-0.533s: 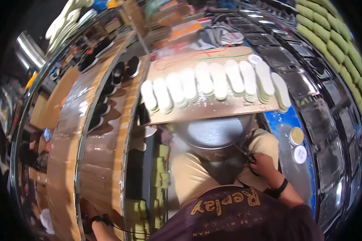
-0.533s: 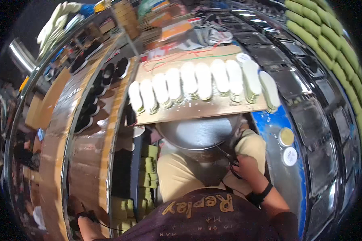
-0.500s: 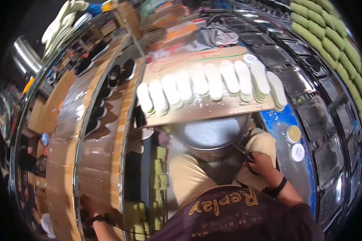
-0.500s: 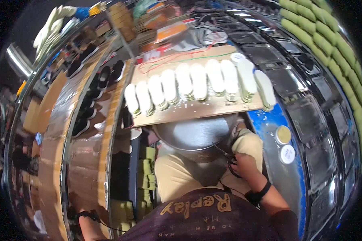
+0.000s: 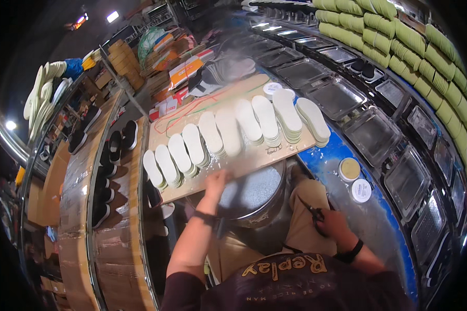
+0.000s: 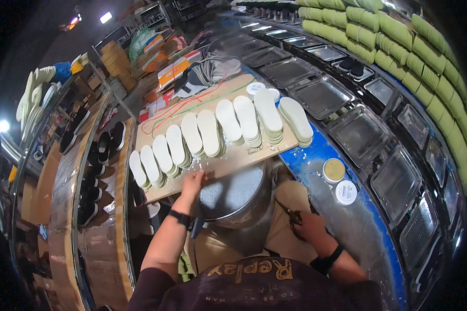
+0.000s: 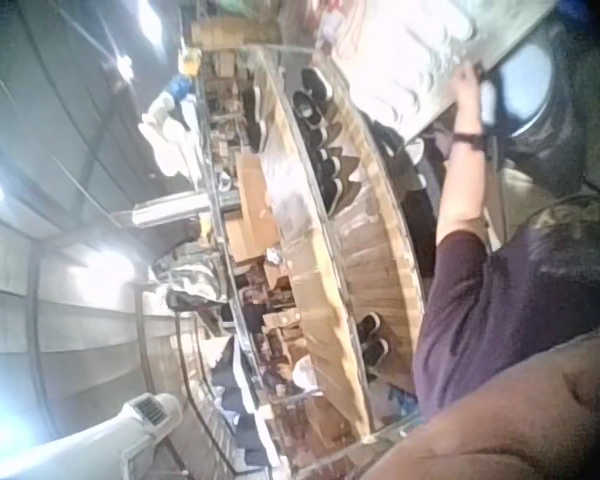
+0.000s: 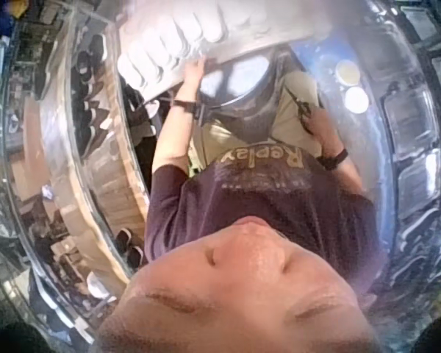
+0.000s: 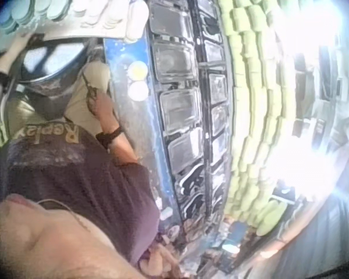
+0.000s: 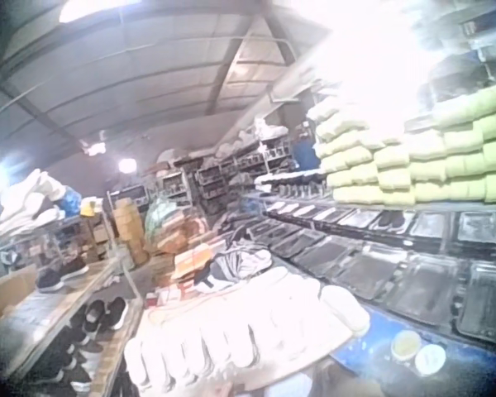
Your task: Insert insoles and perform final trimming of shoes in a manufacturing environment.
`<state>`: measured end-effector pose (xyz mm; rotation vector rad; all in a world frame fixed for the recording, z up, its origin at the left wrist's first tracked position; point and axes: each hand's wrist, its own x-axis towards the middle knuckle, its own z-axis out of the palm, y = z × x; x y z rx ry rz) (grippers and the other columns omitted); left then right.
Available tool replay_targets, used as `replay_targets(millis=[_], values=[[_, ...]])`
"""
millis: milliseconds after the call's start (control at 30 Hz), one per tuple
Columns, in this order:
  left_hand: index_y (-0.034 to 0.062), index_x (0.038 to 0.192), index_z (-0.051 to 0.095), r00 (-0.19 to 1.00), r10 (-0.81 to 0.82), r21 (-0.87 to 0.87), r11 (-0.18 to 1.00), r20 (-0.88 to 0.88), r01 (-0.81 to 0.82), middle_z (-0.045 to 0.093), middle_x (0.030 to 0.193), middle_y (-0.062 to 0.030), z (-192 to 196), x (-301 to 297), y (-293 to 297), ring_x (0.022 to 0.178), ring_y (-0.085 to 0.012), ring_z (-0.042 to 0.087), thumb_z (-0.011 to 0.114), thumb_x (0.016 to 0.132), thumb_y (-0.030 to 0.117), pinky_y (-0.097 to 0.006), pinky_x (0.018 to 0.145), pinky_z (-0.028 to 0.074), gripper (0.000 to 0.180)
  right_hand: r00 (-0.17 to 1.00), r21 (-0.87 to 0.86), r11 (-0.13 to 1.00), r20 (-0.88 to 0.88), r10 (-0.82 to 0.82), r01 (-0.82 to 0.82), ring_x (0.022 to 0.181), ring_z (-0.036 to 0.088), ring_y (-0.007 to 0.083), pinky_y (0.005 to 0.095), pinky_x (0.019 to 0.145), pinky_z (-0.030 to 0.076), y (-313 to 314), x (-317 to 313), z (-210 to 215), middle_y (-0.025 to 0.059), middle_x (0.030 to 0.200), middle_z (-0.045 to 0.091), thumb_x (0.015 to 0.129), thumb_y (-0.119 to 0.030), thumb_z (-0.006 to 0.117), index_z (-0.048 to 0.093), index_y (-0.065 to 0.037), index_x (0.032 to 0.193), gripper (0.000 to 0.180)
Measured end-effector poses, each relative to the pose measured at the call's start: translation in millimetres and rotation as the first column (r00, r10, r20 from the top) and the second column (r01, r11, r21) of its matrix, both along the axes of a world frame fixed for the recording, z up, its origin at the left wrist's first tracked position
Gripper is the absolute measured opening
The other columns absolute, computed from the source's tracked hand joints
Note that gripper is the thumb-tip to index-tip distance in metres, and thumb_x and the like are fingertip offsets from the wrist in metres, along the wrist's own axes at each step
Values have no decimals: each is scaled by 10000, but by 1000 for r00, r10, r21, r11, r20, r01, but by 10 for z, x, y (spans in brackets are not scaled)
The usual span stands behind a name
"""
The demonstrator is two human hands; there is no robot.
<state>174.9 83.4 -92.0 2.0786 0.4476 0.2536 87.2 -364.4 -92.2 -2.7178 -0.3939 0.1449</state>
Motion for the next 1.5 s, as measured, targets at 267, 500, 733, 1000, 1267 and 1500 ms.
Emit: replay_targets(millis=[267,500,733,1000,1267,1500], values=[[44,899,575,956,103,-748,602,-274,-279,581,702,-41,44,901,-316,554,-123,526,529,955,414,-242,444,411,377,997,121,990,-11,-75,76,695,643,384,472,632,499,61,18,-85,160,734,648,774,-441,689,599,-74,808,379],[38,777,587,969,230,-709,670,-85,-221,571,678,-38,273,1207,-396,593,-137,557,584,906,276,-269,461,430,271,993,72,996,-102,-54,61,717,647,373,476,650,496,76,111,32,166,773,662,785,-438,685,606,-61,876,395],[50,688,607,914,300,-396,831,-273,-391,554,594,-51,-108,1236,-189,455,-167,493,570,879,402,-320,417,370,402,992,56,998,-121,-30,37,732,652,371,478,648,498,102,133,20,162,787,667,794,-464,657,613,-67,892,411],[61,711,627,999,-32,-330,944,-38,18,569,595,-17,-44,683,-395,499,-131,499,551,944,358,-290,463,376,385,991,103,991,-113,-76,88,733,644,370,482,645,495,82,73,55,150,762,656,777,-425,653,615,-102,875,339],[67,1178,599,756,-397,386,680,-520,623,628,1087,-213,-778,-1133,-352,1066,-395,574,676,795,255,-478,949,442,433,975,304,940,-204,-92,153,824,630,397,484,684,489,-120,85,-73,181,836,654,757,-395,675,607,-106,878,320],[49,1292,459,904,-352,704,578,-242,413,533,1192,-165,-909,-1475,-759,1211,-341,447,772,620,65,-478,1137,212,741,865,144,905,267,-426,401,780,629,385,463,678,492,-1742,92,102,166,810,646,653,-42,663,609,-67,859,215]])
